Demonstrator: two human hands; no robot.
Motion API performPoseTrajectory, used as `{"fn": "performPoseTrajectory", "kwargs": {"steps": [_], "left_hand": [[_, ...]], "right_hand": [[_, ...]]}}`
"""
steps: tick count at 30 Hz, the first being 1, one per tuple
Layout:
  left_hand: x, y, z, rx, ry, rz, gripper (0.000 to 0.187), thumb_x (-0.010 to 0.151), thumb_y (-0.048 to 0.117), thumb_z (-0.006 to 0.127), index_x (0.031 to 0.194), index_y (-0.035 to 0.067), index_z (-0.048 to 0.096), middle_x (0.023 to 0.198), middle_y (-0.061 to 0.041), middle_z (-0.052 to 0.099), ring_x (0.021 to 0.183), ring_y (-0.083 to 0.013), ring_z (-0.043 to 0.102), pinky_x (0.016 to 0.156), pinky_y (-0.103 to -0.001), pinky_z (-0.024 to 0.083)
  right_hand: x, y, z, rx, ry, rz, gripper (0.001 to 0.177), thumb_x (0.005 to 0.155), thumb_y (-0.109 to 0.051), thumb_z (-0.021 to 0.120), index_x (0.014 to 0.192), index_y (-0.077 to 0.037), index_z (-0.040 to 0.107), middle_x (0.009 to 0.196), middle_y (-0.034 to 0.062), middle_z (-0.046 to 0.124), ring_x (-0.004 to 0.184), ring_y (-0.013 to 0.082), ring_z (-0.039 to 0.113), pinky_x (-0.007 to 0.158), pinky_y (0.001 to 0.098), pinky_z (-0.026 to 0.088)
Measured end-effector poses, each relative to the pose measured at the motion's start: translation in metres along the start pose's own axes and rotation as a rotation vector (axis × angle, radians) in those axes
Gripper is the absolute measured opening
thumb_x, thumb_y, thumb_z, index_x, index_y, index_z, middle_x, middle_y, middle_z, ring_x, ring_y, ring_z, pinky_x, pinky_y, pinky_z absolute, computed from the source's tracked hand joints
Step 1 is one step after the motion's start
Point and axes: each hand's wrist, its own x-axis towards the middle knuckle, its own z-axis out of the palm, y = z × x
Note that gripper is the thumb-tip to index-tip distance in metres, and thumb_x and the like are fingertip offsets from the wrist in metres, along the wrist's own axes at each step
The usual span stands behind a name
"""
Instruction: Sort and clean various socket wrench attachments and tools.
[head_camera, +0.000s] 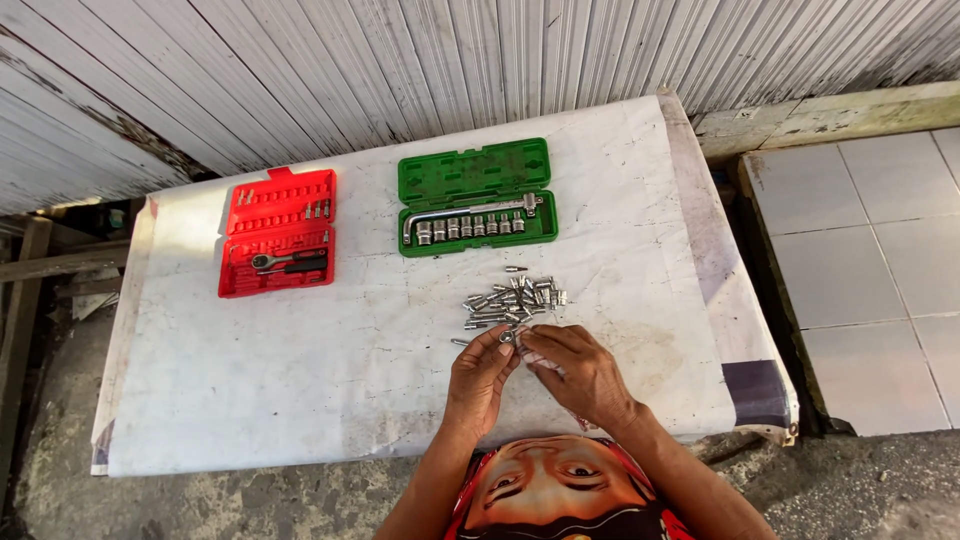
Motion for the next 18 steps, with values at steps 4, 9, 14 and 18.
{"fn": "performPoseTrajectory", "kwargs": {"steps": [4, 9, 14, 18], "left_hand": [[-0.001, 0.018, 0.000, 0.053, -0.015, 0.010, 0.035, 0.095, 0.001, 0.069, 0.130, 0.000, 0.066, 0.115, -0.006, 0.073, 0.099, -0.0137, 0.068, 0.094, -0.032, 0.057], [-0.009, 0.043, 0.004, 0.198, -0.163, 0.098, 0.038, 0.097, 0.005, 0.068, 0.134, -0.002, 0.064, 0.113, -0.009, 0.075, 0.100, -0.0125, 0.069, 0.093, -0.029, 0.056], [-0.006, 0.051, -0.019, 0.183, -0.176, 0.122, 0.039, 0.099, 0.007, 0.069, 0.136, -0.003, 0.064, 0.116, -0.010, 0.073, 0.099, -0.0141, 0.067, 0.092, -0.032, 0.058], [-0.012, 0.068, -0.015, 0.022, -0.214, 0.060, 0.041, 0.099, 0.012, 0.067, 0.137, -0.001, 0.063, 0.122, -0.010, 0.072, 0.104, -0.0151, 0.068, 0.094, -0.032, 0.056]], "right_hand": [[0.008, -0.019, -0.003, -0.009, 0.085, 0.056, 0.043, 0.078, -0.006, 0.080, 0.120, -0.006, 0.074, 0.124, 0.0112, 0.072, 0.108, 0.0302, 0.069, 0.088, 0.0387, 0.060], [0.019, -0.044, 0.004, 0.025, 0.054, -0.016, 0.041, 0.079, -0.008, 0.082, 0.119, -0.006, 0.074, 0.124, 0.0110, 0.073, 0.105, 0.0288, 0.069, 0.087, 0.0384, 0.059], [0.024, -0.049, 0.017, -0.013, 0.121, 0.029, 0.040, 0.079, -0.007, 0.081, 0.119, -0.006, 0.074, 0.123, 0.0111, 0.073, 0.110, 0.0293, 0.069, 0.089, 0.0391, 0.059], [0.034, -0.071, 0.017, -0.006, 0.089, -0.026, 0.038, 0.080, -0.008, 0.081, 0.117, -0.005, 0.074, 0.123, 0.0122, 0.072, 0.110, 0.0301, 0.069, 0.090, 0.0394, 0.059]]}}
